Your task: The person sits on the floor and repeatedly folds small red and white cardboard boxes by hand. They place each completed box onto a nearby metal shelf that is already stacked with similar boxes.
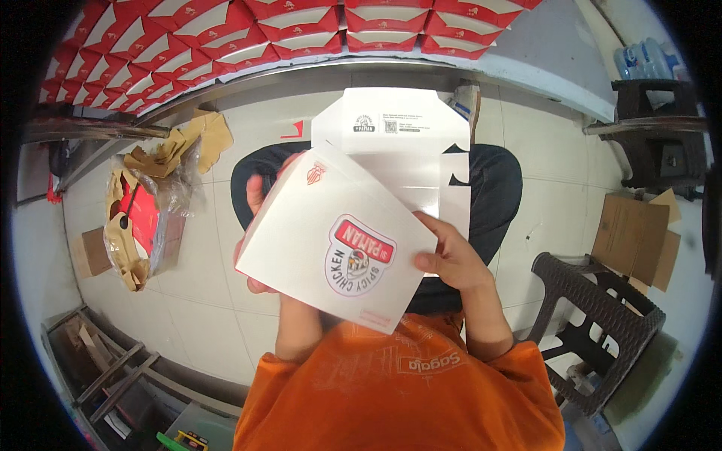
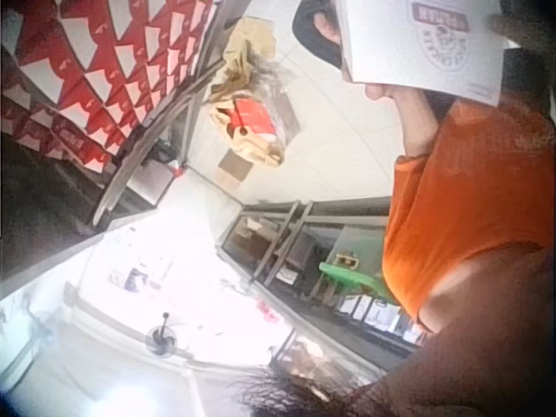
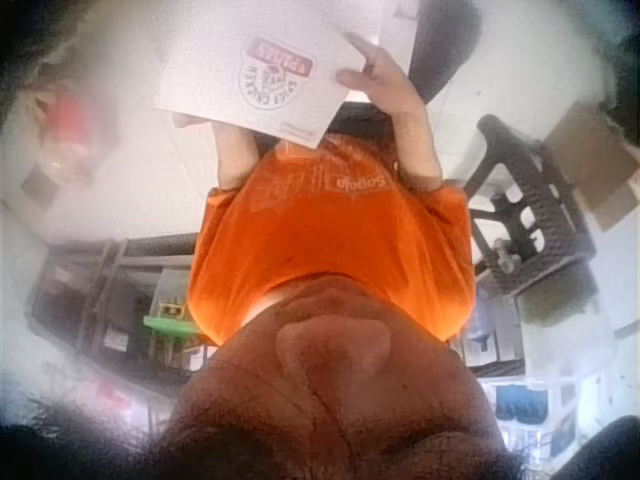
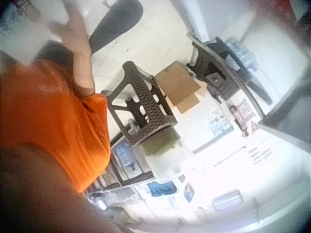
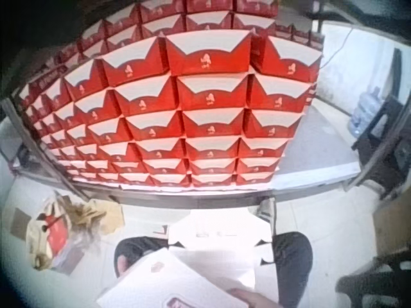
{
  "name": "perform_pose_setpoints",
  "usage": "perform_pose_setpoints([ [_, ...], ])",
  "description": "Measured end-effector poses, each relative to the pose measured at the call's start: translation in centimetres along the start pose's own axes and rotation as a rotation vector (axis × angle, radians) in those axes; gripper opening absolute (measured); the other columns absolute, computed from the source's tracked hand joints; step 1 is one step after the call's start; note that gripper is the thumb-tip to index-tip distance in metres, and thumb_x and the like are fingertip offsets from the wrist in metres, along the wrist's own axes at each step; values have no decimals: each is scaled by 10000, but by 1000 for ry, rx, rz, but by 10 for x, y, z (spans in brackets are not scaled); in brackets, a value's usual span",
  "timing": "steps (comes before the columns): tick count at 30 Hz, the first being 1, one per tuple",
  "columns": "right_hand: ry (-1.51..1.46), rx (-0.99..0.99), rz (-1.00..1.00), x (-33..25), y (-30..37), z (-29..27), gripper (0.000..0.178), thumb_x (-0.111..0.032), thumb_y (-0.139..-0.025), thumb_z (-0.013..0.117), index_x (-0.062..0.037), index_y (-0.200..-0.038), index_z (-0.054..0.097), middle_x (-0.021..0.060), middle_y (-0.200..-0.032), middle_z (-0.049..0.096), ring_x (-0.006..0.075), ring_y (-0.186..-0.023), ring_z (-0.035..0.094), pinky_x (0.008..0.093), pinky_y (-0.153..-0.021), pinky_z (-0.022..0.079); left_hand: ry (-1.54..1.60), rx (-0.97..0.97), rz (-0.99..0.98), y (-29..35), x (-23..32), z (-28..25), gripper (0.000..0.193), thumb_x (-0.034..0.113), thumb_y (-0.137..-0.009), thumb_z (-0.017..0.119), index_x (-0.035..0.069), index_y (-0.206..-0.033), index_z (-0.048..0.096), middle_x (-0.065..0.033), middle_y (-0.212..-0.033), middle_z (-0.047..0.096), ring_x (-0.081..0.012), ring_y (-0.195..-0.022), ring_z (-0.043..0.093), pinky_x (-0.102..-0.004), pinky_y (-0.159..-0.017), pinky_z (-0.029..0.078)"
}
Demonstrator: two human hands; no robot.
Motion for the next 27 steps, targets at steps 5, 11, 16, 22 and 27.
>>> perform_pose_setpoints([
  [5,15,351,-350,-20,-1,-46,183,30,-775,667,-12,-954,675,103,-1101,583,216,-1134,516,349,-995,397,-617,-399,-58,12,8,-14,791,260,-787,747,44,-1404,301,-149,-1301,512,-241,-1234,496,-377,-1039,393],
  [11,169,526,-343,4,-8,-36,271,-8,-733,472,-47,-1000,488,49,-980,476,135,-934,465,247,-880,369,-833,79,194,30,-40,-22,374,53,-847,635,14,-1196,506,-65,-1047,572,-151,-996,553,-297,-915,438],
  [16,961,91,-485,-55,6,2,634,-415,-738,762,-90,-1243,558,253,-1495,288,448,-1393,261,531,-1131,190,-629,119,-220,0,-28,-44,368,72,-820,553,57,-1187,531,-53,-1057,562,-168,-1007,559,-279,-877,458],
  [22,1446,-670,-1066,-145,-5,123,531,-477,-720,775,-94,-1064,648,173,-1243,564,405,-1179,512,552,-1008,390,-621,-263,-811,3,30,-65,447,322,-979,458,88,-1357,510,-94,-1266,560,-177,-1110,563,-314,-924,478],
  [27,1164,-350,-1453,-232,-76,187,436,-248,-746,767,-27,-1084,605,148,-1083,637,350,-1012,623,426,-887,509,-33,-136,-112,6,123,-86,493,359,-962,515,59,-1350,474,-123,-1168,606,-238,-1084,601,-401,-930,512],
])
Point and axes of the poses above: each hand's wrist, its own y-axis away from the middle knuckle, its own z-axis out of the palm, x = y × z, the point moved 5 cm from there along -y, towards the middle knuckle
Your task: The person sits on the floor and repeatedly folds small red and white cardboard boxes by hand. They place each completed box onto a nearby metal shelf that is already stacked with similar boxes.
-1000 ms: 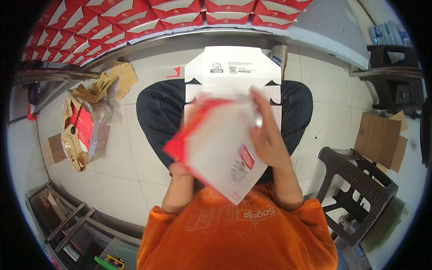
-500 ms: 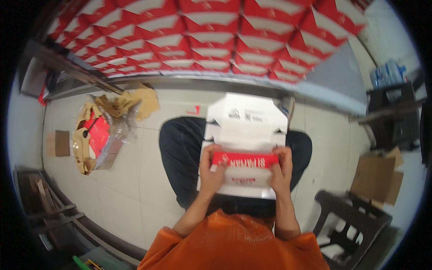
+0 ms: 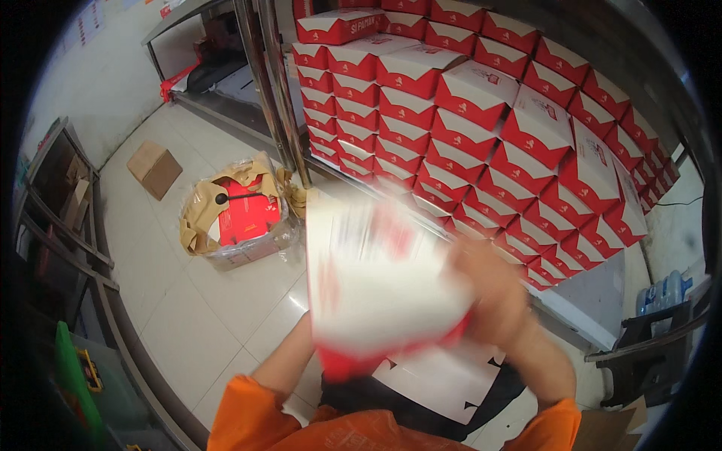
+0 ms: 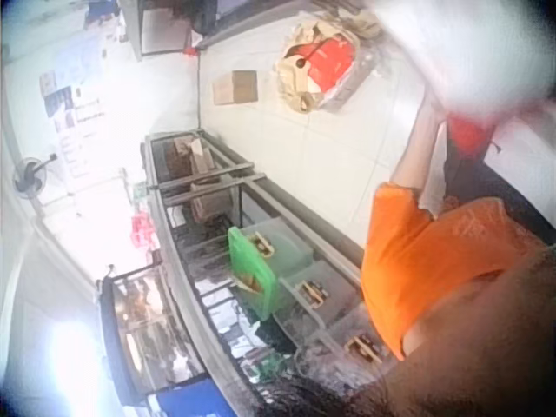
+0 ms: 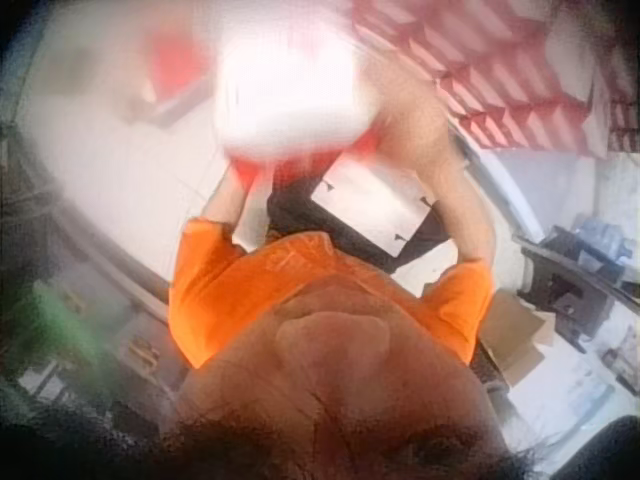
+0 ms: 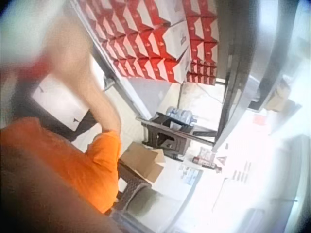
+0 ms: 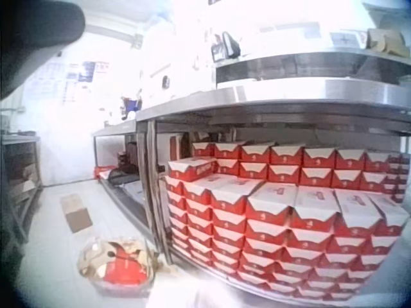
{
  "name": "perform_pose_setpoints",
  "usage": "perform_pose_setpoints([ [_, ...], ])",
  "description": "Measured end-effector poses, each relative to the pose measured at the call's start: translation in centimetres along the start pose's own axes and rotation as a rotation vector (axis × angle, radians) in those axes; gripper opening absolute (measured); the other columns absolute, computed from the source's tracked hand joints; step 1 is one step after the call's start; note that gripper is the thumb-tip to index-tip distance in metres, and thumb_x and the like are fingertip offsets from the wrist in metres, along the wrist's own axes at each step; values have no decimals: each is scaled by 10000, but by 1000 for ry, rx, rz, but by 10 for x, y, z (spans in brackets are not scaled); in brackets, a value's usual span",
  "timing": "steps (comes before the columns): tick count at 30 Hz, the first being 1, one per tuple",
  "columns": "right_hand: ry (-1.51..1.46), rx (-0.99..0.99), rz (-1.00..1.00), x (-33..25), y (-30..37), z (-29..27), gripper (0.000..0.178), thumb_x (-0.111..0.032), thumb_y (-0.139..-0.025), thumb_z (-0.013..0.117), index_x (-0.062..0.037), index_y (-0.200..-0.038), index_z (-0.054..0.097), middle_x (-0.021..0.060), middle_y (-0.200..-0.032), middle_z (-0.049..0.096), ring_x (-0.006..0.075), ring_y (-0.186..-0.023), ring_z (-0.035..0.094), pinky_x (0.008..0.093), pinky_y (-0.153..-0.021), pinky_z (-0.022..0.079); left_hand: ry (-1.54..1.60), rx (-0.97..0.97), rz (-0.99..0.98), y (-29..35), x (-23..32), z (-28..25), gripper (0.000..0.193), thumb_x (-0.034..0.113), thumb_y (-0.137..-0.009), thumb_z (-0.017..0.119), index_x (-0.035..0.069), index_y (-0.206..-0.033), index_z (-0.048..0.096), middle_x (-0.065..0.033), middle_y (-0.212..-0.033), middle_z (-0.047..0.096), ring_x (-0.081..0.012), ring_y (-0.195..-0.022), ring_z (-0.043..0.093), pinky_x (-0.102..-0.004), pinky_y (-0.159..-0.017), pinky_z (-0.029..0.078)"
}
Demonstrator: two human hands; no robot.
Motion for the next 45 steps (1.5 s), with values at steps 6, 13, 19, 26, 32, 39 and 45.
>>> perform_pose_setpoints([
  [6,356,110,436,181,-199,-33,920,-357,-799,758,-70,-1482,212,228,-1448,350,425,-1277,442,515,-1101,336,-162,465,-42,36,-74,-38,302,262,-945,551,44,-1153,535,-96,-967,611,-210,-895,625,-389,-804,566],
  [13,259,393,337,100,-50,40,928,-332,-663,879,-48,-1409,405,161,-1323,535,310,-1148,548,411,-999,402,-1150,259,438,16,-145,62,408,213,-842,703,8,-1146,523,-142,-1063,572,-289,-983,581,-402,-852,501],
  [19,6,496,1335,26,239,16,251,-105,-892,635,-2,-1117,598,99,-917,678,188,-893,651,326,-850,486,-1607,-230,-11,-48,-303,139,874,345,-704,794,-13,-1383,377,-213,-1253,499,-376,-1132,503,-459,-940,442],
  [26,-27,725,1716,-85,401,-8,203,-189,-970,580,7,-1002,622,60,-808,650,126,-771,615,269,-718,477,-1457,-114,157,-51,-276,114,662,261,-738,756,-54,-1250,480,-205,-1098,531,-359,-1026,543,-448,-875,469],
  [32,-145,817,1737,-102,417,11,189,-184,-965,597,0,-995,627,58,-781,651,116,-736,606,261,-690,472,-1493,-176,6,-57,-293,138,764,392,-706,831,-44,-1242,504,-186,-1139,543,-330,-1050,556,-420,-891,471],
  [39,-158,767,1780,-101,434,19,171,-162,-920,648,-4,-983,631,69,-786,659,115,-702,594,261,-643,468,-1242,-314,-445,-54,-270,108,298,212,-899,677,-1,-1106,650,-99,-892,670,-152,-731,599,-279,-718,505],
  [45,-204,790,1270,-115,364,11,288,-111,-718,804,-39,-969,683,106,-907,664,168,-734,626,272,-631,500,-562,66,-325,-47,-229,154,265,191,-1002,503,-19,-1151,568,-75,-897,664,-105,-714,615,-254,-682,505],
])
Point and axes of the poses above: each hand's wrist, its own y-axis away from the middle knuckle, its own z-axis out of the palm, x = y × z, the point moved 5 cm from there along -y, towards the middle knuckle
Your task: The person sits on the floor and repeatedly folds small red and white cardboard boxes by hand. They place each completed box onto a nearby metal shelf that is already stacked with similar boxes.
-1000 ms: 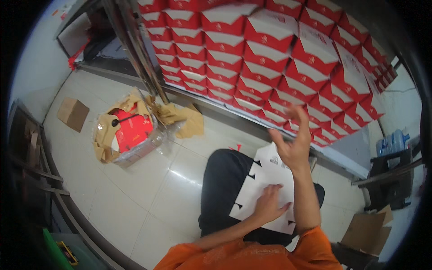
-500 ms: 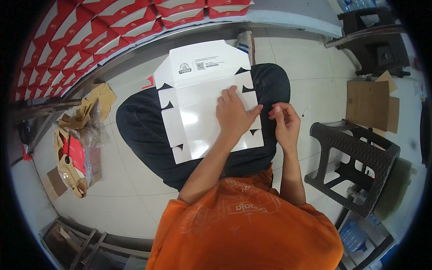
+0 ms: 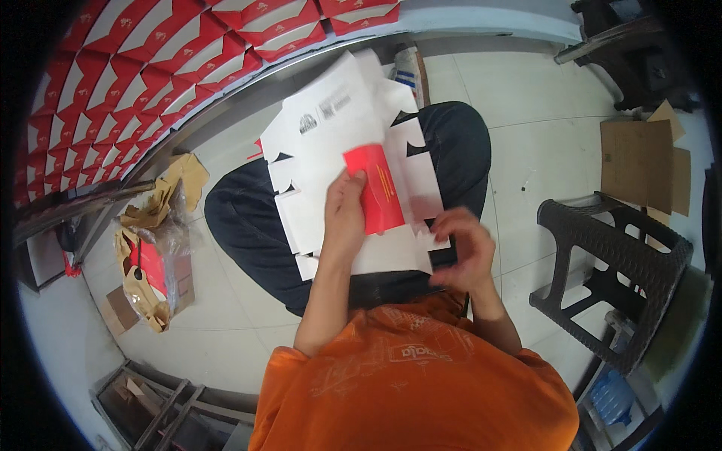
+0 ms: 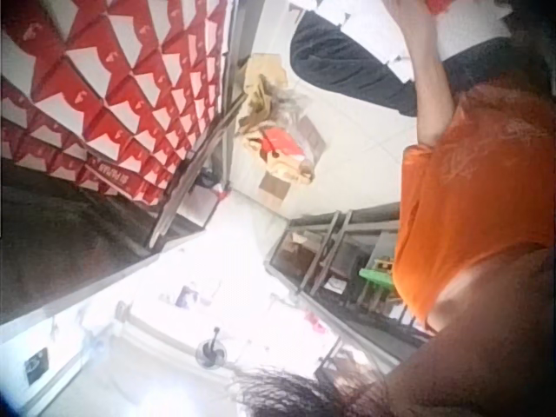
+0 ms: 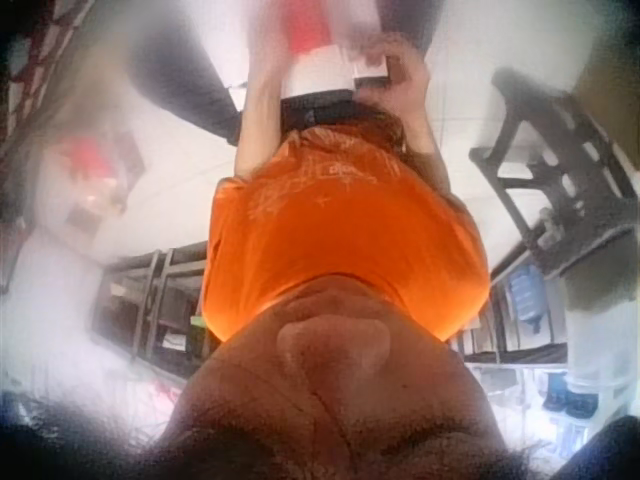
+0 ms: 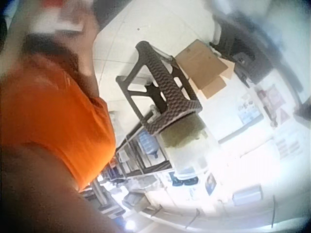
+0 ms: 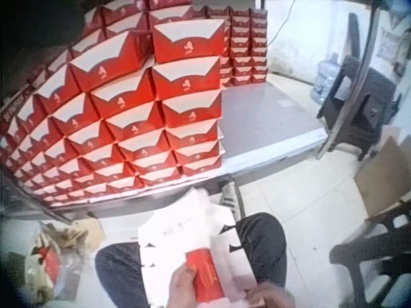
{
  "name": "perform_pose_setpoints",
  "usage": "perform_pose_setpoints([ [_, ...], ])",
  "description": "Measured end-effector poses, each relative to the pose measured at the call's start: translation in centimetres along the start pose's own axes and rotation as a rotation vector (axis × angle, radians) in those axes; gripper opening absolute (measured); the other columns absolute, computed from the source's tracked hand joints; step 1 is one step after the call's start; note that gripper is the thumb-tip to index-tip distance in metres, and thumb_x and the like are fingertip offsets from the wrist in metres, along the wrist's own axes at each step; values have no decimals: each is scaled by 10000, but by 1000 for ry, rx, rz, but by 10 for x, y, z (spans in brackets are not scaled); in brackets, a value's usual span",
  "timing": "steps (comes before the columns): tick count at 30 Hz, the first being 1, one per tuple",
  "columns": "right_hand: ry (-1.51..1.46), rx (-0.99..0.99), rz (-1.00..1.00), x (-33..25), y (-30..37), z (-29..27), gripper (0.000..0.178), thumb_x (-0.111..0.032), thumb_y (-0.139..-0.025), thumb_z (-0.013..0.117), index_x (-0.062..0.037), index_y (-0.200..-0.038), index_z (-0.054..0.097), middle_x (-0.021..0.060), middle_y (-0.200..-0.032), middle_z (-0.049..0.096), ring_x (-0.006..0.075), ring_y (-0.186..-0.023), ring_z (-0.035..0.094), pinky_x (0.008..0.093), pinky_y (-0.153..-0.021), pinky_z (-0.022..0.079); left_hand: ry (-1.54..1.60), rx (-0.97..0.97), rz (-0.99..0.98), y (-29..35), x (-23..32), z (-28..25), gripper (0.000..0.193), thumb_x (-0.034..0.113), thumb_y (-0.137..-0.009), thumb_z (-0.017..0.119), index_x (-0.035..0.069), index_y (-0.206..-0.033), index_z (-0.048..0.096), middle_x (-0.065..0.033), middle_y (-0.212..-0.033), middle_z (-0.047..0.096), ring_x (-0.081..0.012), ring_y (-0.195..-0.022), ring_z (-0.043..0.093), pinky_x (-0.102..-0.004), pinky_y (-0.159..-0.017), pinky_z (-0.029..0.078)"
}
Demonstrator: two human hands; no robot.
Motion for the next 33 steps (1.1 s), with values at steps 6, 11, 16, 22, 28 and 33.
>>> perform_pose_setpoints([
  [6,465,-81,-252,-55,-33,18,307,-9,-693,791,5,-993,725,144,-937,669,234,-802,671,289,-643,545,-404,-113,337,29,36,16,336,74,-951,543,-50,-1217,379,-158,-908,685,-239,-738,701,-309,-630,544],
  [11,220,-144,229,-48,-47,31,199,-8,-806,731,14,-975,627,147,-1039,631,160,-805,638,257,-668,514,-843,-290,521,48,44,24,504,64,-867,641,-66,-1249,340,-239,-954,670,-461,-814,655,-411,-711,537],
  [16,-151,-21,142,-29,-40,37,309,-148,-812,766,-22,-998,554,50,-853,515,138,-741,521,276,-719,464,-750,-339,609,78,70,16,396,78,-810,689,-14,-1175,565,-156,-818,661,-350,-645,617,-361,-634,512],
  [22,159,-542,179,-61,-83,48,315,-112,-862,712,21,-1121,591,94,-996,651,93,-782,603,214,-628,480,-607,-169,362,73,81,-44,142,22,-814,631,-21,-679,630,-53,-487,485,-36,-474,434,-234,-446,357],
  [28,150,-608,121,-62,-80,71,476,-150,-713,847,-55,-1138,655,90,-862,648,158,-666,589,244,-576,461,-464,-321,514,56,74,-62,163,2,-742,651,-12,-613,553,-63,-521,445,-145,-488,408,-283,-478,348],
  [33,461,-770,-24,-60,-77,60,749,-353,-602,887,-112,-1245,588,133,-1088,575,331,-1067,543,413,-891,459,-485,-529,442,59,94,-55,122,51,-719,741,4,-714,628,-122,-614,583,-200,-605,621,-301,-586,467],
])
Point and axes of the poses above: each hand's wrist, its own y-axis away from the middle knuckle, its own z-axis out of the palm, x = y × z, the point moved 5 cm from there along -y, towards the middle knuckle
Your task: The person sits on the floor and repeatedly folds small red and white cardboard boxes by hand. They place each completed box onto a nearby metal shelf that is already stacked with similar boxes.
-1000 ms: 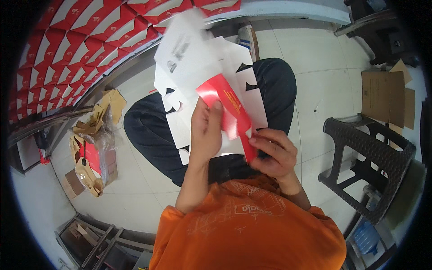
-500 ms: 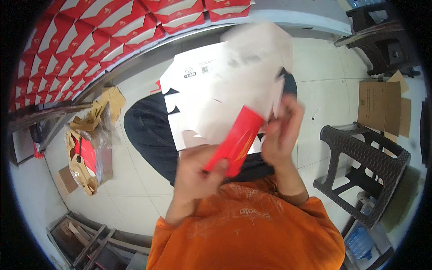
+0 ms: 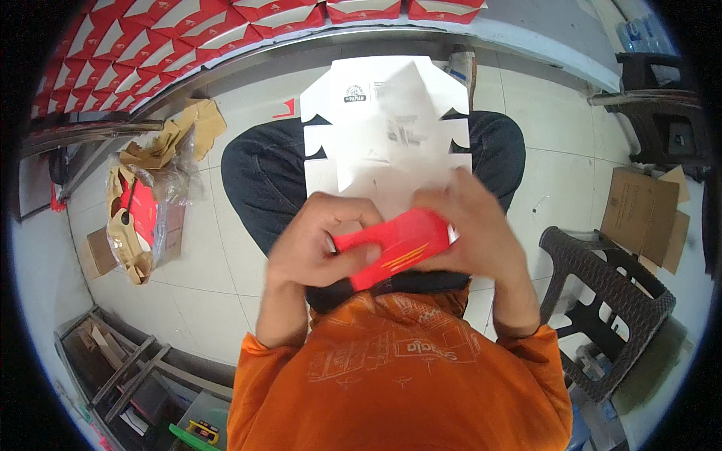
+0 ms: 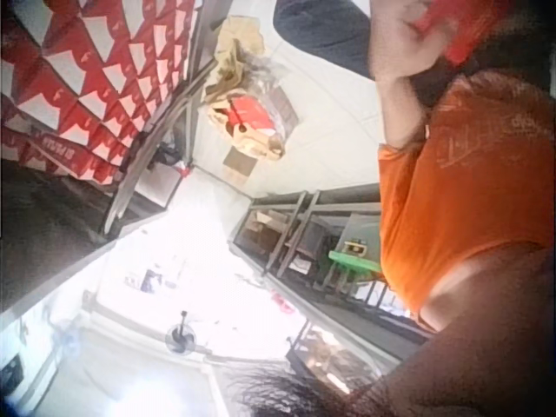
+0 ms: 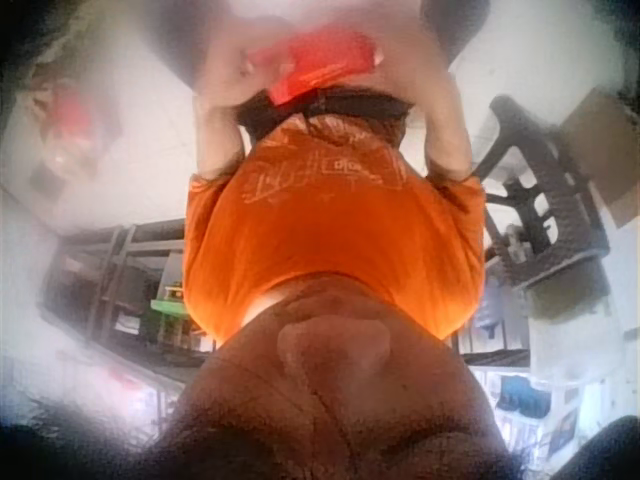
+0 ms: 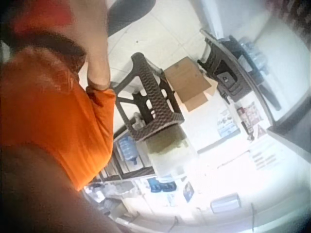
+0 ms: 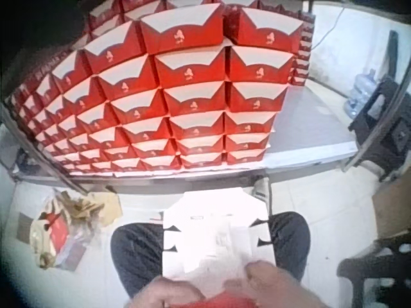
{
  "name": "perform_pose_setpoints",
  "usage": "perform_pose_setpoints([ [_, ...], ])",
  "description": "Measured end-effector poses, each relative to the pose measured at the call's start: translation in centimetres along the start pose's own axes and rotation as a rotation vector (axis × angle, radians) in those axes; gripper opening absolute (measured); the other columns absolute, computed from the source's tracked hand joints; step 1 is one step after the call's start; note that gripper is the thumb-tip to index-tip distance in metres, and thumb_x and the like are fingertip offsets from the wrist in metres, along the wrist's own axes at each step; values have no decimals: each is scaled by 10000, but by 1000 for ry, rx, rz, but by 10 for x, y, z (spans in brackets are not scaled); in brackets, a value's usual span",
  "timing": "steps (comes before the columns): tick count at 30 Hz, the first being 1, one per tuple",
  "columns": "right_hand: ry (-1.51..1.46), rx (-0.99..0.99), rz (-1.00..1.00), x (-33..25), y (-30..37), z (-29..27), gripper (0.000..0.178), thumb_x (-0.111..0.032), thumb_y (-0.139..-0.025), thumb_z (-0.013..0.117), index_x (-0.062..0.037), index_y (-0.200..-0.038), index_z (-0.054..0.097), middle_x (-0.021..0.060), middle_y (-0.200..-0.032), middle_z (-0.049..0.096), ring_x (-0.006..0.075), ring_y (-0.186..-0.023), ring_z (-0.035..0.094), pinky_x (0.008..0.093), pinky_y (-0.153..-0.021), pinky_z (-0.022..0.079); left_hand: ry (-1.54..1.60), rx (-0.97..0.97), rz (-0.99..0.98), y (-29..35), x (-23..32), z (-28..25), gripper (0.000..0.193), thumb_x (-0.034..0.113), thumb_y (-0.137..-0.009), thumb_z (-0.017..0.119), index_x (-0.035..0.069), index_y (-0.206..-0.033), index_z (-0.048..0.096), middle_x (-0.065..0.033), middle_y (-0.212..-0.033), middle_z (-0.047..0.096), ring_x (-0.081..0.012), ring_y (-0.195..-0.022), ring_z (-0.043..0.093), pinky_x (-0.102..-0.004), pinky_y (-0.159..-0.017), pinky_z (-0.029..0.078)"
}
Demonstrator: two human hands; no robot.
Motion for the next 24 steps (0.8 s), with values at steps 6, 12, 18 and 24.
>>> perform_pose_setpoints([
  [6,197,226,92,18,7,-46,802,-342,-561,904,-81,-1253,593,156,-1298,528,358,-1263,450,491,-1117,302,-234,-122,-100,19,2,-16,257,119,-744,808,-4,-935,689,-139,-836,704,-246,-762,706,-320,-678,524],
  [12,-380,350,-172,-12,-2,-31,418,-253,-564,890,-78,-885,688,94,-940,530,298,-1020,522,500,-1058,334,24,-148,-121,-2,1,28,293,149,-812,782,-34,-1014,676,-122,-834,697,-196,-781,672,-286,-699,508],
  [18,-30,53,-238,-41,0,-14,193,-100,-646,797,-111,-806,690,87,-1078,605,362,-1141,505,525,-1008,343,288,-195,-384,10,-47,24,112,22,-854,708,-22,-957,713,-103,-828,699,-78,-792,620,-247,-715,509],
  [24,43,-310,-222,-48,14,4,262,-131,-665,812,-115,-906,708,47,-921,621,267,-898,575,377,-880,449,-37,-253,-18,4,-21,28,79,57,-838,720,0,-886,695,-116,-787,675,-196,-700,635,-277,-632,481],
])
Point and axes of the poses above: each hand's wrist, its own y-axis away from the middle knuckle, its own z-axis out of the palm, x = y × z, the point moved 5 cm from there along -y, towards the middle knuckle
